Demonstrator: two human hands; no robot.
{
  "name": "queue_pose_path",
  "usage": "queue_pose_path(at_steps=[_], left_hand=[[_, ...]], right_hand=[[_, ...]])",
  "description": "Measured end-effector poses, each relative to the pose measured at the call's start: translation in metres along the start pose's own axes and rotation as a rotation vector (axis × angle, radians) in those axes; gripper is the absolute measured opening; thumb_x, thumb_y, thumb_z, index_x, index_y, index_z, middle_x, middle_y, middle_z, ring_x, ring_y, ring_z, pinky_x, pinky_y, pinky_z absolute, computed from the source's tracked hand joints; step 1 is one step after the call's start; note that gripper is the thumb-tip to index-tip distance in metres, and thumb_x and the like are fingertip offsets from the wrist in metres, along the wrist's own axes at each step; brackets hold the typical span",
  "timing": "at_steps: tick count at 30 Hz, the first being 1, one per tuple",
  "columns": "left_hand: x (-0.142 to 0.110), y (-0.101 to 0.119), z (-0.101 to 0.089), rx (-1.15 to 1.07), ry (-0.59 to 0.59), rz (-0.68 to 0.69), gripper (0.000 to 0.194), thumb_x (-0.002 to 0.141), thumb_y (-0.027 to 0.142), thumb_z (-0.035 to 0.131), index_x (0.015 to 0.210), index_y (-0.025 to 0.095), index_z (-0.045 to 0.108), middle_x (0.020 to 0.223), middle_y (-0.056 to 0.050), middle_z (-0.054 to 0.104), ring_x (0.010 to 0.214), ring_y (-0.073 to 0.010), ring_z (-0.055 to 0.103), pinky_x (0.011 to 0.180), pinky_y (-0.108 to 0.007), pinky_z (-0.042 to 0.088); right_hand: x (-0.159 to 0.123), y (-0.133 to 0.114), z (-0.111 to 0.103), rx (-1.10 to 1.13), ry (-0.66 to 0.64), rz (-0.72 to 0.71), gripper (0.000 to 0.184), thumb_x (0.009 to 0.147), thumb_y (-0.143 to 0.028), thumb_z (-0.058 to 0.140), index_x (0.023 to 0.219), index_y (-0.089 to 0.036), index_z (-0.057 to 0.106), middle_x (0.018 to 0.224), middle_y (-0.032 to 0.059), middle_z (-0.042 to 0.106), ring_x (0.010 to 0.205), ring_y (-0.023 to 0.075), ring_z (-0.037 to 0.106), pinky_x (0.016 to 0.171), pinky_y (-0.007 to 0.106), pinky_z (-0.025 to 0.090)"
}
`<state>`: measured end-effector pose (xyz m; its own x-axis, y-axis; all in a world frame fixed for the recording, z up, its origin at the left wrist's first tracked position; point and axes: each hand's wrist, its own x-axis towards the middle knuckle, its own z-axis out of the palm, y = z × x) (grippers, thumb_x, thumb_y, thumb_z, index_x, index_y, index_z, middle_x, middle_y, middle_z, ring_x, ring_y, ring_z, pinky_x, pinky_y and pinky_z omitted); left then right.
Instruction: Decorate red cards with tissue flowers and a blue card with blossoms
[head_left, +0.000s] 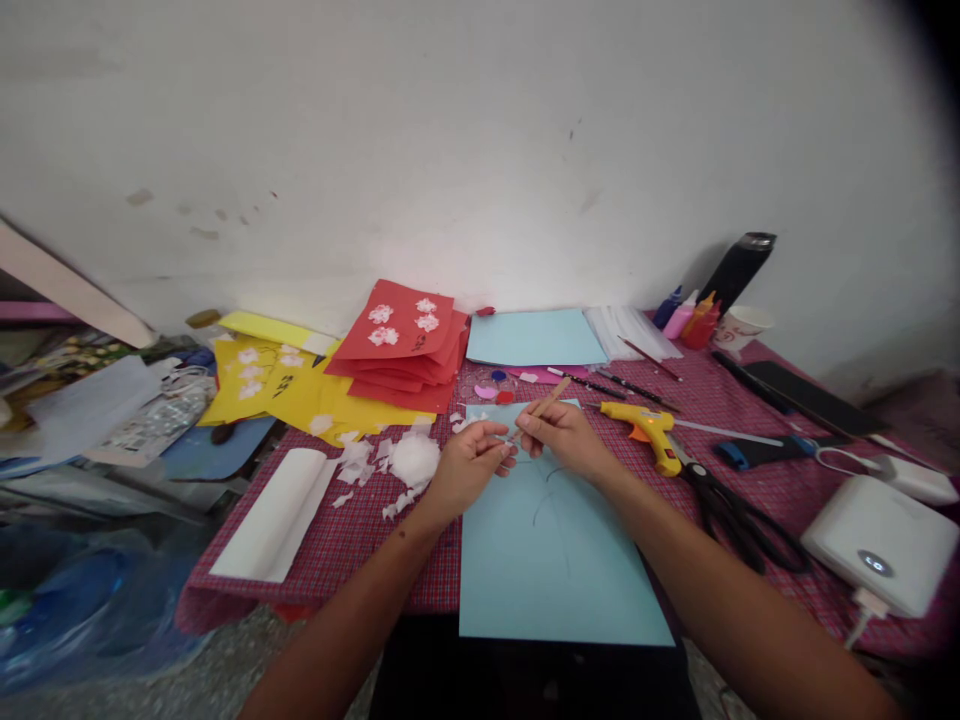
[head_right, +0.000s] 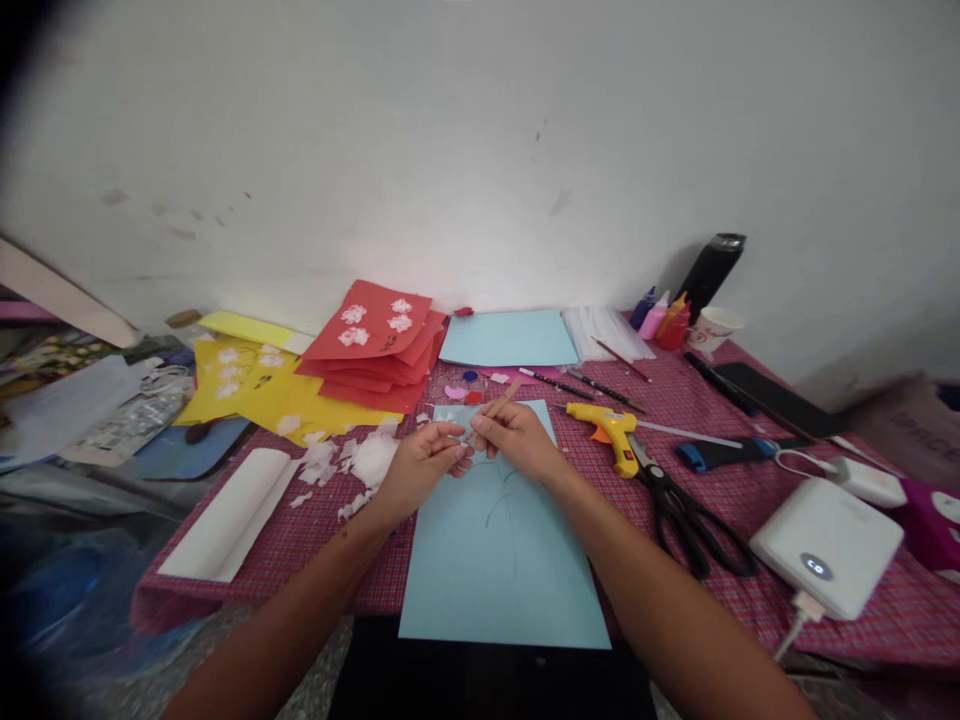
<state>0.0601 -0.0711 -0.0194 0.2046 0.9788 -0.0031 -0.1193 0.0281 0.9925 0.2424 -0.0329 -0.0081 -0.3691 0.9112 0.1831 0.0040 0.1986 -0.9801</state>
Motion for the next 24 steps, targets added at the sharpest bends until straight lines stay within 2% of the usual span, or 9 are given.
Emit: queue_pose_path(at_steps=[5,9,13,17,20,22,24], left_hand=[[0.0,-0.001,0.001,-0.016,0.024,-0.012,0.036,0.075,0.034,0.075,0.102,0.015,0.061,0.079,-0.005,0.071,0.07,-0.0166,0.069,0.062,-0.029,0.055],[-0.002,0.0,-0.002,0.013,0.048,-0.008,0.035,0.074,0.035,0.075,0.1,0.015,0.061,0.078,-0.005,0.071,0.068,-0.0161,0.068,0.061,-0.028,0.054],[0.002,0.016,-0.018,0.173,0.106,0.054,0.033,0.077,0.034,0.072,0.103,0.016,0.063,0.078,-0.005,0.071,0.072,-0.0175,0.068,0.063,-0.028,0.053],[0.019,0.041,-0.042,0.461,0.205,0.153,0.022,0.079,0.032,0.067,0.097,0.019,0.069,0.085,-0.006,0.073,0.075,-0.0188,0.067,0.066,-0.028,0.05],[0.03,0.052,-0.054,0.778,0.119,0.214,0.016,0.079,0.028,0.064,0.088,0.02,0.074,0.085,-0.006,0.074,0.079,-0.0209,0.066,0.073,-0.03,0.048],[0.034,0.054,-0.059,0.856,0.045,0.226,0.019,0.08,0.026,0.06,0.09,0.021,0.075,0.089,-0.005,0.076,0.084,-0.0221,0.066,0.078,-0.031,0.048],[0.033,0.053,-0.066,0.85,0.054,0.239,0.023,0.082,0.026,0.057,0.097,0.023,0.075,0.096,-0.004,0.076,0.09,-0.0224,0.066,0.083,-0.031,0.047]], right_hand=[[0.0,-0.003,0.003,-0.011,0.024,-0.027,0.036,0.084,-0.051,0.065,0.071,-0.017,0.063,0.063,0.0012,0.063,0.05,0.0112,0.055,0.05,0.025,0.045],[0.0,-0.009,0.003,0.024,0.112,-0.031,0.035,0.083,-0.051,0.067,0.073,-0.018,0.061,0.061,-0.0002,0.062,0.048,0.0111,0.053,0.048,0.025,0.043],[0.001,-0.012,-0.004,0.111,0.25,-0.056,0.032,0.084,-0.048,0.067,0.077,-0.018,0.06,0.061,-0.0008,0.061,0.049,0.011,0.053,0.047,0.025,0.043],[0.003,-0.01,-0.007,0.149,0.276,-0.042,0.033,0.082,-0.05,0.069,0.076,-0.018,0.06,0.061,-0.0008,0.061,0.049,0.0111,0.052,0.047,0.025,0.043],[0.003,-0.007,-0.007,0.109,0.256,-0.021,0.035,0.081,-0.051,0.069,0.076,-0.018,0.06,0.061,-0.0008,0.061,0.048,0.0107,0.052,0.047,0.025,0.043],[0.003,-0.005,-0.006,0.1,0.249,-0.019,0.035,0.081,-0.052,0.069,0.075,-0.018,0.06,0.061,-0.0008,0.06,0.048,0.0107,0.052,0.046,0.024,0.043],[0.004,-0.004,-0.007,0.101,0.248,-0.02,0.035,0.081,-0.052,0.068,0.075,-0.018,0.06,0.061,-0.0007,0.06,0.048,0.0108,0.052,0.046,0.024,0.043]])
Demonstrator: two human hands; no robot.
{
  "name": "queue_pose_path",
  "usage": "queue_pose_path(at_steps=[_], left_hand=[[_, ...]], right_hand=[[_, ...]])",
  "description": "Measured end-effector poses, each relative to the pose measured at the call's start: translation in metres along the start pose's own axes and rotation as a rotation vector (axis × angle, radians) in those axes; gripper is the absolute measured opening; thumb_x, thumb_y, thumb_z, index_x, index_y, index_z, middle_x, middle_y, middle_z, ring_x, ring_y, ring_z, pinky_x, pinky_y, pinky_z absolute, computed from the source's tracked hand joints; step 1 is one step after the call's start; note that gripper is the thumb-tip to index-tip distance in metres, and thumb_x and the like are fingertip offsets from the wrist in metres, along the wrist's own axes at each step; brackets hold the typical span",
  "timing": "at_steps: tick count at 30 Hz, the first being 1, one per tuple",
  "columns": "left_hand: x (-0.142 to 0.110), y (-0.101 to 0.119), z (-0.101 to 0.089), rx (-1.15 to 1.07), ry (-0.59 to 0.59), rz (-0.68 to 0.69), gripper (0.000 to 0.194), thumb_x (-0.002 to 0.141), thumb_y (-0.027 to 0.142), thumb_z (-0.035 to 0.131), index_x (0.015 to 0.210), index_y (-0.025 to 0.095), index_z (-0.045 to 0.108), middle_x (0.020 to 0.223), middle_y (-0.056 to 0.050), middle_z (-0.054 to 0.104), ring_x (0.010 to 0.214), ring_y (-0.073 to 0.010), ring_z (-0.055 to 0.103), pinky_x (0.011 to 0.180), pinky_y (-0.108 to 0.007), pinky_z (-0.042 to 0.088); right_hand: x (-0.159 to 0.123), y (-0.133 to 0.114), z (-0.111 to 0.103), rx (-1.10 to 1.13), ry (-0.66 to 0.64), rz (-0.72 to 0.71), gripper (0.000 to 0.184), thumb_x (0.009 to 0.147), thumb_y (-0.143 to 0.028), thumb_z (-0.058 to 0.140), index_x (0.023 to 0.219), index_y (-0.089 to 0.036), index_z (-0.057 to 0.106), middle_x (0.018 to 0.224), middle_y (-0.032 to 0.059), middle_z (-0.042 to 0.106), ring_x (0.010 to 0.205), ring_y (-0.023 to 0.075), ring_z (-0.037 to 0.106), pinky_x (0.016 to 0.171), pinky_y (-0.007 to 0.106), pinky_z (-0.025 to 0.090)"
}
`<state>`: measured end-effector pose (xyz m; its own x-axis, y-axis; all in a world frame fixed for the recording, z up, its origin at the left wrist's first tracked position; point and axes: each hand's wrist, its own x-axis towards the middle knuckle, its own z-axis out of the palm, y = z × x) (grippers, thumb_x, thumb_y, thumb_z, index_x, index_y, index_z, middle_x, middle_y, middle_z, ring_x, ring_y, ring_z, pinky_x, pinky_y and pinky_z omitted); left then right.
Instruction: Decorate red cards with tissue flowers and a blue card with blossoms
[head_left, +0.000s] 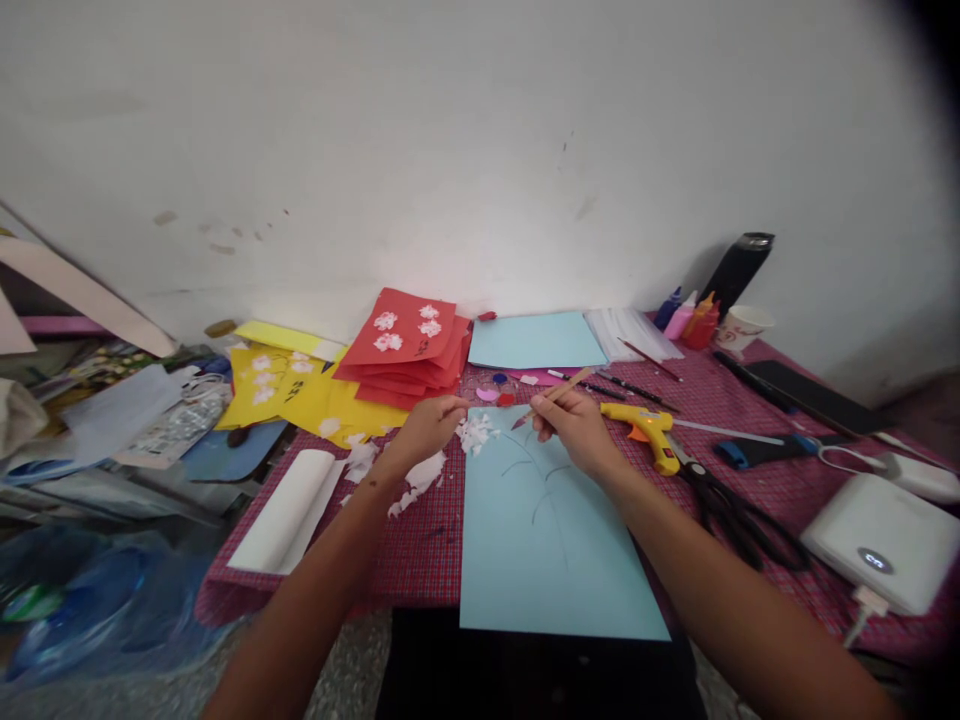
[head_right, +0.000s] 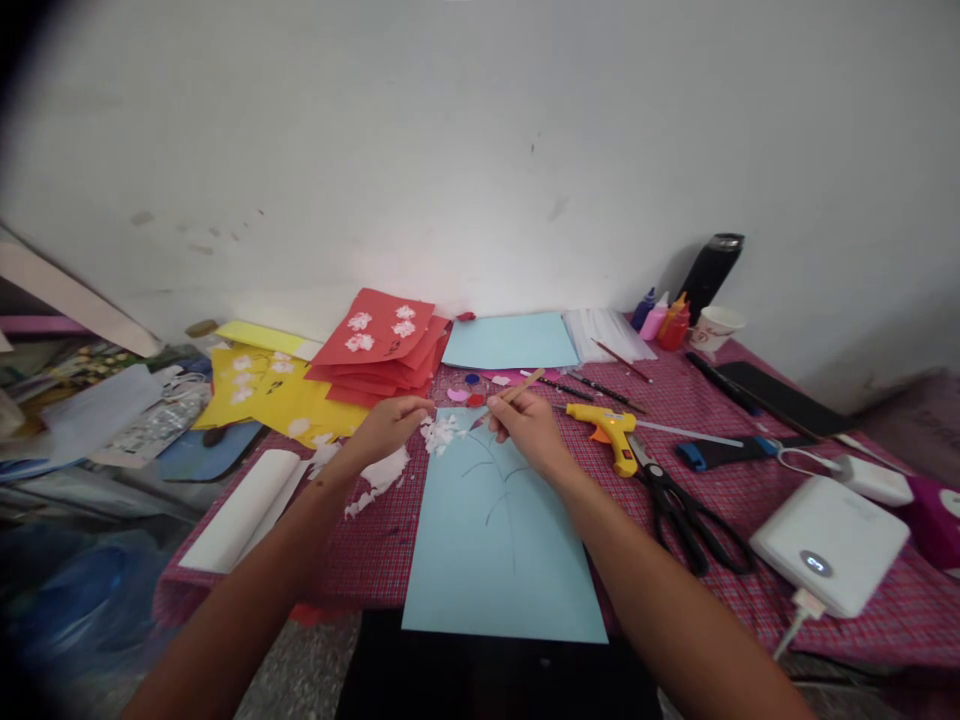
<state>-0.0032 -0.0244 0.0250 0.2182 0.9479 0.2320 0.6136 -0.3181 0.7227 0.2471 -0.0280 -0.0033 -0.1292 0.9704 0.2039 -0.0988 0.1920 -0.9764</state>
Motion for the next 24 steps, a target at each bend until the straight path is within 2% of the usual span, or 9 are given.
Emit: queue_pose_path(at_steps=[3,6,8,10,14,17,24], left_hand=[[-0.01,-0.008,-0.013,-0.006,0.134,-0.038,0.026,0.083,0.027,0.056,0.101,0.023,0.074,0.103,-0.004,0.075,0.096,-0.0223,0.066,0.088,-0.032,0.047],[-0.027,-0.017,-0.035,0.004,0.204,-0.146,0.024,0.081,0.031,0.058,0.098,0.02,0.072,0.093,-0.005,0.075,0.085,-0.0212,0.066,0.078,-0.031,0.049],[-0.041,-0.022,-0.047,0.021,0.197,-0.218,0.023,0.08,0.033,0.059,0.094,0.019,0.071,0.085,-0.004,0.074,0.076,-0.0197,0.065,0.069,-0.029,0.048],[-0.055,-0.027,-0.055,0.06,0.135,-0.24,0.021,0.08,0.034,0.059,0.09,0.019,0.07,0.082,-0.003,0.072,0.071,-0.0186,0.063,0.064,-0.028,0.046],[-0.076,-0.036,-0.053,0.229,0.014,-0.18,0.019,0.081,0.03,0.055,0.088,0.02,0.071,0.087,-0.004,0.072,0.077,-0.0197,0.062,0.07,-0.03,0.045],[-0.081,-0.039,-0.047,0.337,0.005,-0.139,0.021,0.081,0.027,0.054,0.09,0.019,0.071,0.093,-0.007,0.071,0.085,-0.022,0.062,0.076,-0.033,0.045],[-0.078,-0.043,-0.045,0.433,-0.009,-0.097,0.031,0.081,0.024,0.051,0.105,0.016,0.07,0.104,-0.009,0.069,0.096,-0.0235,0.062,0.087,-0.035,0.046]], right_hand=[[0.0,0.0,0.0,-0.012,-0.006,0.003,0.034,0.082,-0.05,0.068,0.076,-0.018,0.061,0.061,-0.0005,0.061,0.048,0.0109,0.052,0.047,0.025,0.043],[-0.001,0.0,0.001,-0.017,-0.01,0.011,0.033,0.082,-0.049,0.068,0.077,-0.018,0.061,0.061,-0.0007,0.06,0.048,0.0109,0.051,0.046,0.025,0.042],[-0.001,0.0,0.002,-0.024,-0.013,0.016,0.033,0.082,-0.049,0.068,0.076,-0.018,0.061,0.061,-0.0008,0.06,0.048,0.0109,0.051,0.046,0.025,0.042],[-0.002,0.001,0.003,-0.045,-0.018,0.019,0.034,0.082,-0.05,0.067,0.076,-0.018,0.061,0.06,-0.0007,0.06,0.048,0.0109,0.051,0.046,0.025,0.042],[-0.002,0.004,0.003,-0.062,-0.017,0.027,0.035,0.082,-0.05,0.068,0.076,-0.017,0.061,0.06,-0.0006,0.06,0.047,0.0106,0.052,0.046,0.025,0.041],[-0.001,0.007,0.003,-0.066,-0.014,0.029,0.034,0.082,-0.05,0.068,0.076,-0.017,0.062,0.061,-0.0005,0.061,0.047,0.0105,0.052,0.046,0.024,0.041],[-0.002,0.008,0.003,-0.069,-0.019,0.022,0.033,0.083,-0.048,0.068,0.075,-0.017,0.062,0.06,-0.0006,0.06,0.048,0.0105,0.052,0.046,0.024,0.041]])
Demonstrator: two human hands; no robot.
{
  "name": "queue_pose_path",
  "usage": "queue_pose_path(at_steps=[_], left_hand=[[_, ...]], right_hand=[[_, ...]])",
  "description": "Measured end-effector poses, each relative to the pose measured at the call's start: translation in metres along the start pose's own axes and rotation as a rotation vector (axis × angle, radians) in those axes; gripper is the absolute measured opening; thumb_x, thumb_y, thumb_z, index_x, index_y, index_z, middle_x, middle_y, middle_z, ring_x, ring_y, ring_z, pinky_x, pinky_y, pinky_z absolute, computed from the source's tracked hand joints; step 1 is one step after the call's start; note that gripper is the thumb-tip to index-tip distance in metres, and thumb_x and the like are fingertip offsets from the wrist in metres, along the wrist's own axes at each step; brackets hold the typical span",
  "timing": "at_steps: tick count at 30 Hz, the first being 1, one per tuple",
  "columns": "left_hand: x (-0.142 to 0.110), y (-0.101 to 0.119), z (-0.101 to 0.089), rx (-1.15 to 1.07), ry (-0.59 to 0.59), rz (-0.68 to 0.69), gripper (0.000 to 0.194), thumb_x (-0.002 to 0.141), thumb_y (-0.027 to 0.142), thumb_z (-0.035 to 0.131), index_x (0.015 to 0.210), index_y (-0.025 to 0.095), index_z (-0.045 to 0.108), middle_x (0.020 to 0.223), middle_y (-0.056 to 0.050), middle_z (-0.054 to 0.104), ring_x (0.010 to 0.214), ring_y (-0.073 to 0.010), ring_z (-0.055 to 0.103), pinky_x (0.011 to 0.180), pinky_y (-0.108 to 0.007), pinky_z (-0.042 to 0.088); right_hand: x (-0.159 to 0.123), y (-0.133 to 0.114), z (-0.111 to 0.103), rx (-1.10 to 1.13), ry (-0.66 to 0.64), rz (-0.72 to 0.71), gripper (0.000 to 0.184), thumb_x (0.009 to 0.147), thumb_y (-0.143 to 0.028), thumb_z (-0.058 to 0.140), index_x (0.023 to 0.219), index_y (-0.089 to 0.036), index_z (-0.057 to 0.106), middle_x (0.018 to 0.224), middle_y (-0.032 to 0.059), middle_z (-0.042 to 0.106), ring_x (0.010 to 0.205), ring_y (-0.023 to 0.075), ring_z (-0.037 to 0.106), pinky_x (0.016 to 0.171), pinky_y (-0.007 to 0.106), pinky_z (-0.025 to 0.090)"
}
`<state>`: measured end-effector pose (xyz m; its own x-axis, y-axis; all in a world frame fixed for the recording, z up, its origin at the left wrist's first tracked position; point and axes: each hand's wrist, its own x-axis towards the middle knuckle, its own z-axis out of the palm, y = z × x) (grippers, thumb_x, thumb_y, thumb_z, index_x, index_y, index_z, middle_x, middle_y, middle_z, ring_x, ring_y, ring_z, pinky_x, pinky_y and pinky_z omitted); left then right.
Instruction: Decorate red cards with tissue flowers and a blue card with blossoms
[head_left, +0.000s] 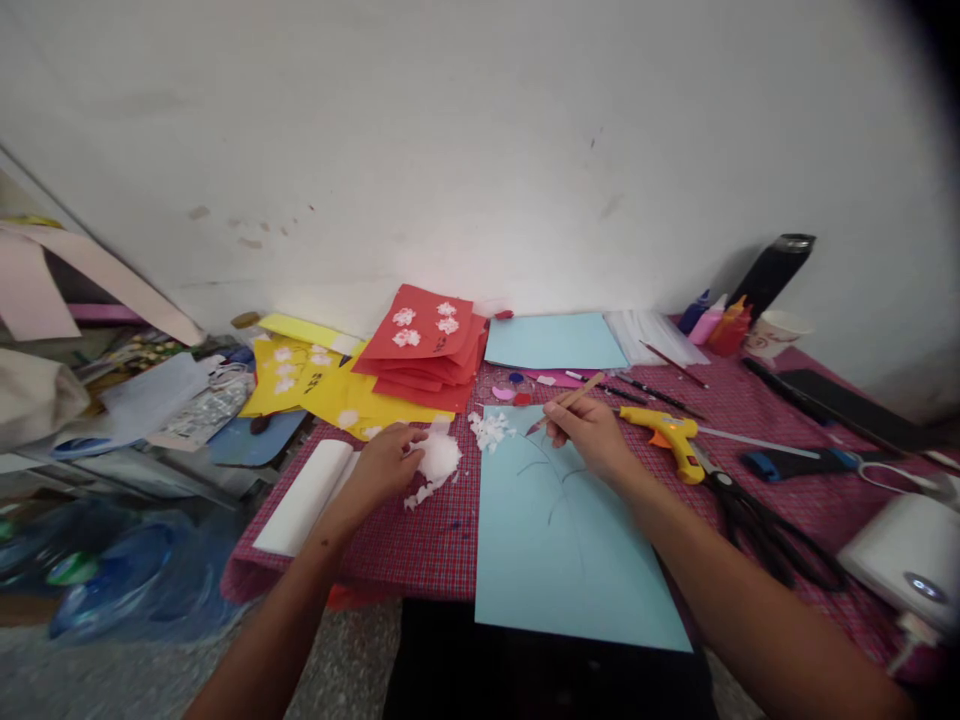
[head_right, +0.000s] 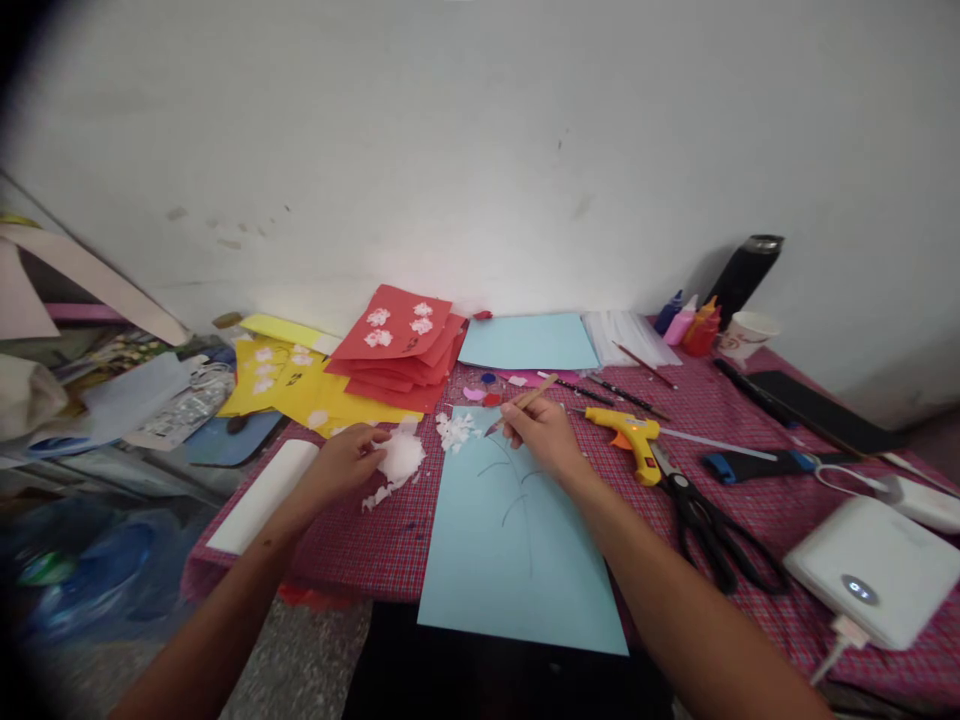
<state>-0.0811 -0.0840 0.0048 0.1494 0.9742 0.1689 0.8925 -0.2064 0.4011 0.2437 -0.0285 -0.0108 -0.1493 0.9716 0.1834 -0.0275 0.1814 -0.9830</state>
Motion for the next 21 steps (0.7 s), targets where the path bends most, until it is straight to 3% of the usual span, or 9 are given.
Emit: queue_pose_path(at_steps=[9,18,21], left_hand=[[0.006,-0.003,0.008,0.056,0.04,0.046,0.022,0.085,0.026,0.049,0.083,0.017,0.069,0.087,-0.007,0.068,0.086,-0.022,0.061,0.078,-0.033,0.044],[0.006,-0.001,0.009,0.032,0.064,0.043,0.022,0.083,0.026,0.051,0.091,0.017,0.069,0.094,-0.007,0.069,0.09,-0.0219,0.061,0.08,-0.033,0.043],[0.006,0.002,0.012,0.057,0.041,0.064,0.019,0.082,0.024,0.051,0.083,0.019,0.069,0.088,-0.007,0.067,0.087,-0.0222,0.06,0.078,-0.033,0.042]], right_hand=[[0.001,-0.001,0.001,0.01,0.0,0.012,0.032,0.082,-0.047,0.069,0.075,-0.017,0.061,0.06,-0.0011,0.06,0.048,0.0102,0.052,0.046,0.024,0.041],[0.0,-0.003,0.003,-0.005,0.011,0.022,0.034,0.081,-0.048,0.069,0.073,-0.017,0.06,0.059,-0.0009,0.06,0.046,0.0101,0.051,0.045,0.024,0.04],[-0.001,-0.003,0.003,-0.003,0.006,0.016,0.033,0.081,-0.048,0.069,0.074,-0.017,0.061,0.06,-0.0009,0.06,0.047,0.0103,0.052,0.046,0.024,0.04]])
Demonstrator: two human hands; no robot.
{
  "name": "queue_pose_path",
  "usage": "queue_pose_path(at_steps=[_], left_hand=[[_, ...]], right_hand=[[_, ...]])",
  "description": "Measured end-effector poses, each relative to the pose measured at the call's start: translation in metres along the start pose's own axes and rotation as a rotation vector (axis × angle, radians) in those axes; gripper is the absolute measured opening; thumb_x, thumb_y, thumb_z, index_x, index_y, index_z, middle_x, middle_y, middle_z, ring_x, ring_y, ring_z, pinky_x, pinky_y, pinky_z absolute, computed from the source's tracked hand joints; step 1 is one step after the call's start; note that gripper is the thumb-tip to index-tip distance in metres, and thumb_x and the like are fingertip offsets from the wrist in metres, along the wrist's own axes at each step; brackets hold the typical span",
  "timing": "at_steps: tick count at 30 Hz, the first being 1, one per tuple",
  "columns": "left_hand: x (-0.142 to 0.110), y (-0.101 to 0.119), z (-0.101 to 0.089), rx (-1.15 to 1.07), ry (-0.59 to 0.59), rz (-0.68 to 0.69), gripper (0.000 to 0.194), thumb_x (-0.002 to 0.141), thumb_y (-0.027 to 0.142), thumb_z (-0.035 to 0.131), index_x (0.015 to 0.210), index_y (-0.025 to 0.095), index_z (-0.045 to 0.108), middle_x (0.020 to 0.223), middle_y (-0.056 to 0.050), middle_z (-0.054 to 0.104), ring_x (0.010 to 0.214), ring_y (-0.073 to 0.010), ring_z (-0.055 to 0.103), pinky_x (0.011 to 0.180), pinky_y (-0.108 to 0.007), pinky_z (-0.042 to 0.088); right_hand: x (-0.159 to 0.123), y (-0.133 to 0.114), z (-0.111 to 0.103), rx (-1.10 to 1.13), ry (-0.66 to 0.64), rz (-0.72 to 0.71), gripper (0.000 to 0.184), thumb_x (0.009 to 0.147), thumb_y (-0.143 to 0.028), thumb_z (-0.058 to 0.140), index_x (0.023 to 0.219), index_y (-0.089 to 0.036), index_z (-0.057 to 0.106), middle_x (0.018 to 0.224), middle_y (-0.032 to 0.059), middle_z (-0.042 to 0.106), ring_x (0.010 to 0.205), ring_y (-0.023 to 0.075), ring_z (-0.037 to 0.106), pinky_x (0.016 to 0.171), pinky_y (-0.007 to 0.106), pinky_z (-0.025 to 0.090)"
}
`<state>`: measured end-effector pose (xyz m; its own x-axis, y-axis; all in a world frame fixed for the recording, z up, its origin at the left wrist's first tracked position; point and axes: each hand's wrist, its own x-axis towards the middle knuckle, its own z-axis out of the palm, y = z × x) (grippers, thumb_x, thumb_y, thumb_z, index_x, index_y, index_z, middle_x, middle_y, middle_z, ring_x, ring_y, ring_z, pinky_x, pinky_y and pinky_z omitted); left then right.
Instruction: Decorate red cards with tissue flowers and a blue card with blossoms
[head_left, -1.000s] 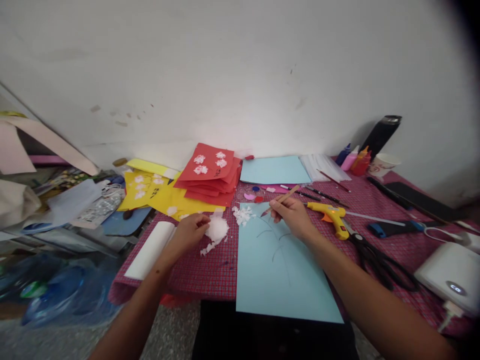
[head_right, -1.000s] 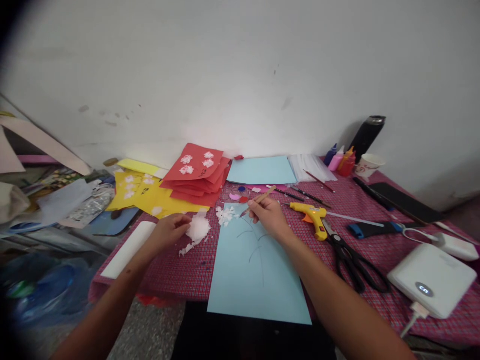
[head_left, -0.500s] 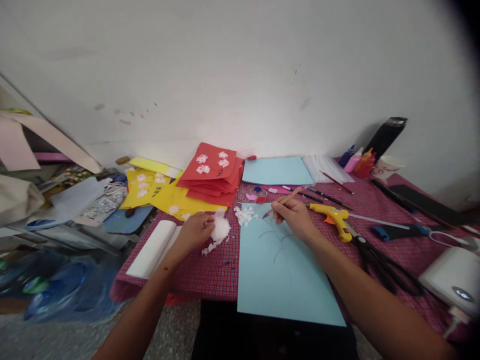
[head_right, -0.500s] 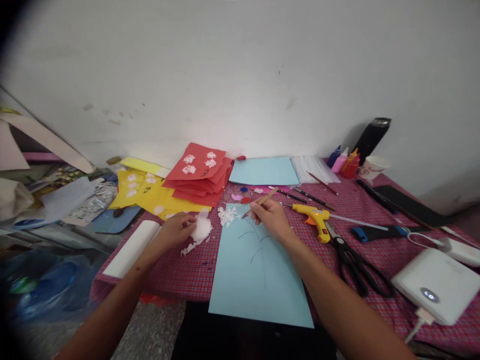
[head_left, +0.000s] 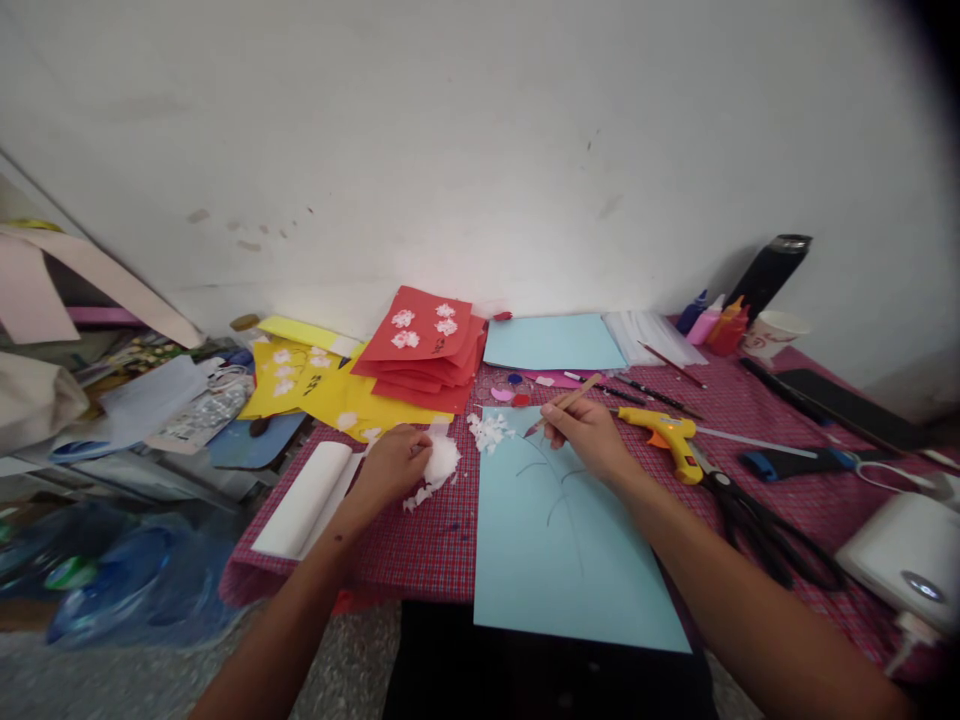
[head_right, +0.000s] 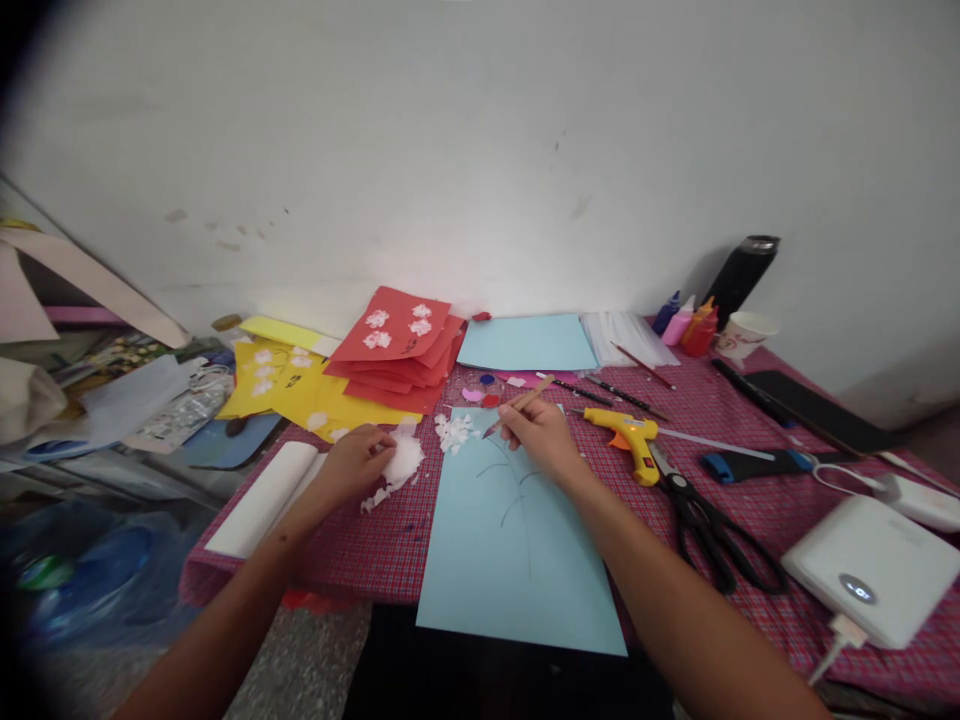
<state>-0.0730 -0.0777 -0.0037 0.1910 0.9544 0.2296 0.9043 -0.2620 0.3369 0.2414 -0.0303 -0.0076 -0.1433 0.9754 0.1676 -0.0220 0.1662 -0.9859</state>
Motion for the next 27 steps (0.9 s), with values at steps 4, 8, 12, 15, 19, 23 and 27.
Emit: queue_pose_path(at_steps=[4,8,12,15,19,23,27], left_hand=[[0.0,0.001,-0.003,-0.046,0.023,-0.044,0.019,0.083,0.025,0.049,0.077,0.018,0.066,0.084,-0.006,0.067,0.083,-0.0211,0.06,0.075,-0.032,0.042],[-0.002,0.002,-0.013,-0.243,0.04,-0.167,0.021,0.083,0.034,0.053,0.081,0.018,0.067,0.082,-0.004,0.068,0.075,-0.0184,0.059,0.068,-0.029,0.042],[-0.004,0.007,-0.021,-0.514,0.013,-0.253,0.024,0.082,0.04,0.057,0.081,0.017,0.066,0.073,-0.001,0.065,0.066,-0.0152,0.057,0.06,-0.026,0.041],[-0.003,0.009,-0.023,-0.671,0.002,-0.282,0.024,0.079,0.041,0.061,0.079,0.017,0.065,0.069,0.0,0.064,0.062,-0.0133,0.056,0.059,-0.024,0.042],[-0.001,0.009,-0.023,-0.76,-0.021,-0.328,0.024,0.077,0.041,0.062,0.079,0.017,0.062,0.062,0.002,0.06,0.054,-0.0112,0.052,0.055,-0.023,0.041],[-0.002,0.008,-0.022,-0.721,-0.027,-0.322,0.024,0.08,0.041,0.059,0.081,0.018,0.062,0.067,0.001,0.063,0.057,-0.0122,0.055,0.057,-0.024,0.043],[-0.003,0.003,-0.021,-0.391,-0.04,-0.21,0.021,0.081,0.037,0.057,0.08,0.019,0.068,0.076,-0.002,0.069,0.068,-0.0163,0.06,0.062,-0.027,0.043]], right_hand=[[-0.001,-0.001,0.0,0.004,-0.008,-0.005,0.032,0.081,-0.048,0.069,0.074,-0.017,0.061,0.059,-0.0012,0.06,0.047,0.0106,0.051,0.046,0.024,0.04],[0.0,-0.002,0.001,-0.016,-0.005,-0.01,0.033,0.081,-0.048,0.068,0.073,-0.017,0.06,0.059,-0.001,0.06,0.047,0.0105,0.051,0.046,0.024,0.04],[0.0,-0.001,0.001,-0.024,-0.002,0.0,0.031,0.082,-0.047,0.068,0.076,-0.017,0.061,0.059,-0.001,0.061,0.046,0.0107,0.051,0.045,0.024,0.04],[0.0,-0.001,0.0,-0.033,-0.001,-0.004,0.031,0.082,-0.046,0.068,0.076,-0.017,0.061,0.059,-0.0008,0.061,0.046,0.0107,0.052,0.046,0.024,0.04],[0.0,0.0,0.0,-0.018,-0.005,-0.003,0.032,0.082,-0.047,0.068,0.076,-0.017,0.061,0.059,-0.0011,0.061,0.046,0.0103,0.052,0.045,0.024,0.04],[0.001,-0.001,0.0,-0.017,-0.014,0.002,0.033,0.081,-0.049,0.068,0.075,-0.017,0.061,0.058,-0.0013,0.061,0.045,0.0103,0.051,0.044,0.024,0.039],[0.0,-0.002,0.001,-0.023,-0.012,-0.004,0.035,0.08,-0.05,0.069,0.073,-0.017,0.061,0.058,-0.0009,0.061,0.045,0.0105,0.051,0.045,0.024,0.039]])
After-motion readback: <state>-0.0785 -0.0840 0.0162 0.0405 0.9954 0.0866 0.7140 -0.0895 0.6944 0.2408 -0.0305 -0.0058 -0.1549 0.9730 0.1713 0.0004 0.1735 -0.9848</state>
